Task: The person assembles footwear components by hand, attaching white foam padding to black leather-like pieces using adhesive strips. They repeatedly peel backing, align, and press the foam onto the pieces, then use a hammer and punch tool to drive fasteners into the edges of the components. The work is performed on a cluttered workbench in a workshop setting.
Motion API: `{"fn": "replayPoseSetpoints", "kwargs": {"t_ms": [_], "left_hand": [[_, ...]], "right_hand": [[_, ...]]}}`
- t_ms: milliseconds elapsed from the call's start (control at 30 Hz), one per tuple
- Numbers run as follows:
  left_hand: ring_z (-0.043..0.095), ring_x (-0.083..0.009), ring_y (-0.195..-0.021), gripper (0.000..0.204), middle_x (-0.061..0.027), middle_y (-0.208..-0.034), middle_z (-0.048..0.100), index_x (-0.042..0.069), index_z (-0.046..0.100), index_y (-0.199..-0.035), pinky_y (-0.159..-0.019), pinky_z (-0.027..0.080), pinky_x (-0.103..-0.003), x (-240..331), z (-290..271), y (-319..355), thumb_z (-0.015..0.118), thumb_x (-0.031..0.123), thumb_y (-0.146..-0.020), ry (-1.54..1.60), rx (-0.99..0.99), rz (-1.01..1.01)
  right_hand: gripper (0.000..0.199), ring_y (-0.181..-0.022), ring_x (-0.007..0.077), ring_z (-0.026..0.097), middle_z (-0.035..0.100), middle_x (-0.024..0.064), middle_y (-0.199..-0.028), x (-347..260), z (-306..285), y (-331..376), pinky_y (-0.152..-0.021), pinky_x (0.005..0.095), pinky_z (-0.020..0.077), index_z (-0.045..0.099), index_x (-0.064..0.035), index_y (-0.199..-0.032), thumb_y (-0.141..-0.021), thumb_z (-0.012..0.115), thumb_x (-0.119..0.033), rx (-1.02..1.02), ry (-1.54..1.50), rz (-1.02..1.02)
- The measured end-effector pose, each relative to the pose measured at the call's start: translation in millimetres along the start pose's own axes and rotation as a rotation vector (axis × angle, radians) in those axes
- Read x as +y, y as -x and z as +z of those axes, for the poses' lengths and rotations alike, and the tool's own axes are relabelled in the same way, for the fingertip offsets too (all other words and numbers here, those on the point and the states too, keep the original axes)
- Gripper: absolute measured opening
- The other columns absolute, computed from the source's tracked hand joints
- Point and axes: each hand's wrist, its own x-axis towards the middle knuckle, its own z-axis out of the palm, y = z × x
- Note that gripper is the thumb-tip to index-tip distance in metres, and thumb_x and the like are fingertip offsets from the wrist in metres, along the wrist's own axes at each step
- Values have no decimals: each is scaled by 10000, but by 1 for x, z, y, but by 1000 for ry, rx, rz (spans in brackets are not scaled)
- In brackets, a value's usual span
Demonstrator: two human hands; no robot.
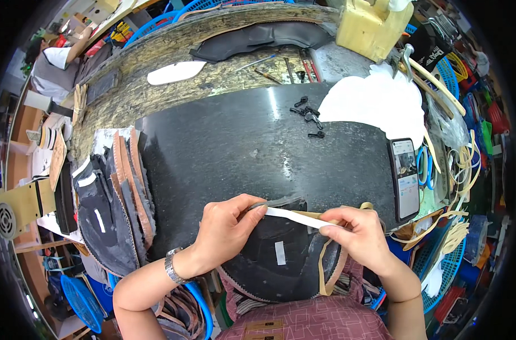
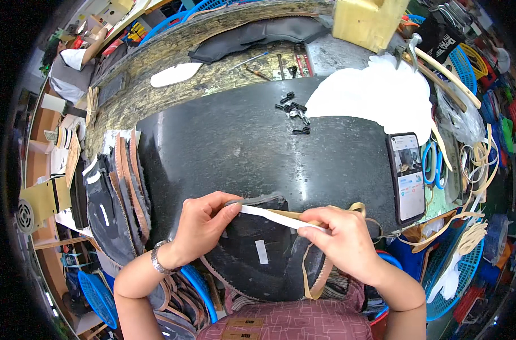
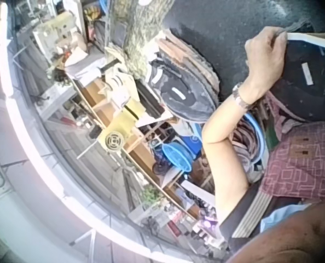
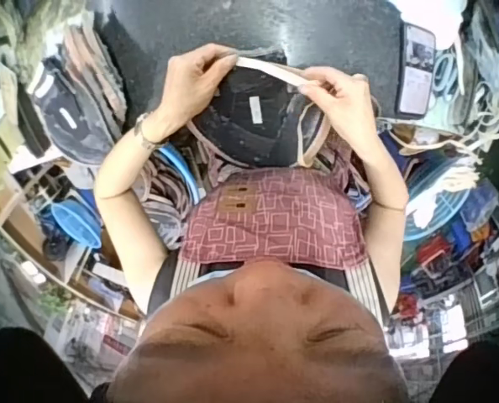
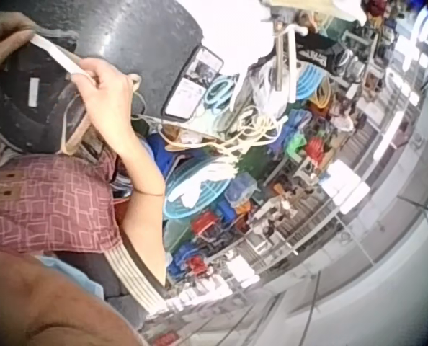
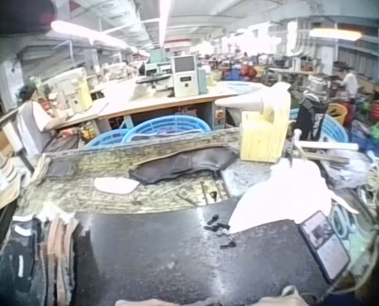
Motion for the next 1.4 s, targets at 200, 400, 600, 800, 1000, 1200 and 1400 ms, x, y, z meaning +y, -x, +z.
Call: {"fn": "replayPoseSetpoints", "kwargs": {"t_ms": [200,400,600,800,1000,1200,1400], "left_hand": [[618,-231,-619,205,-143,-710,635,-4,654,-913,-554,483,-310,14,8,-19,664,164,-795,-151,-27,330],[642,-260,-616,229,-153,-713,639,4,664,-881,-553,496,-309,14,11,-24,711,184,-747,-259,-63,335],[608,-273,-604,178,-97,-690,612,44,667,-825,-543,482,-376,35,25,-33,688,200,-741,-408,-24,526],[613,-275,-641,118,-89,-706,614,55,673,-830,-541,481,-363,30,29,-37,667,143,-751,-431,-70,445],[599,-289,-631,127,-109,-690,591,46,658,-855,-538,472,-365,48,31,-23,658,78,-732,-459,-40,525],[590,-302,-623,128,-120,-700,587,35,657,-867,-552,468,-358,50,35,-14,648,58,-741,-471,30,531],[595,-292,-630,144,-125,-714,595,27,668,-880,-552,458,-341,24,14,-17,666,98,-755,-355,-13,409]], "right_hand": [[159,-587,147,575,615,92,-698,9,1,-8,-541,263,450,660,-1,-886,-756,690,-88,160,-11,-41],[174,-553,184,566,578,95,-668,14,-20,-5,-506,283,444,647,4,-816,-689,727,-85,352,252,-303],[213,-582,197,584,603,109,-731,23,-11,-17,-517,293,463,635,4,-880,-691,717,-51,458,222,-311],[354,-701,262,625,625,151,-825,24,-11,-8,-613,340,500,604,25,-946,-694,748,-177,446,345,-376],[187,-688,292,603,555,120,-745,-7,11,-11,-595,381,481,513,-33,-780,-776,648,-161,181,384,-401],[101,-808,270,601,592,120,-853,1,-20,34,-705,359,476,603,-42,-810,-785,651,-127,-247,-211,-535],[295,-669,99,437,485,57,-828,66,-198,237,-576,241,370,465,-13,-1080,-799,548,-44,398,-814,-772]]}}
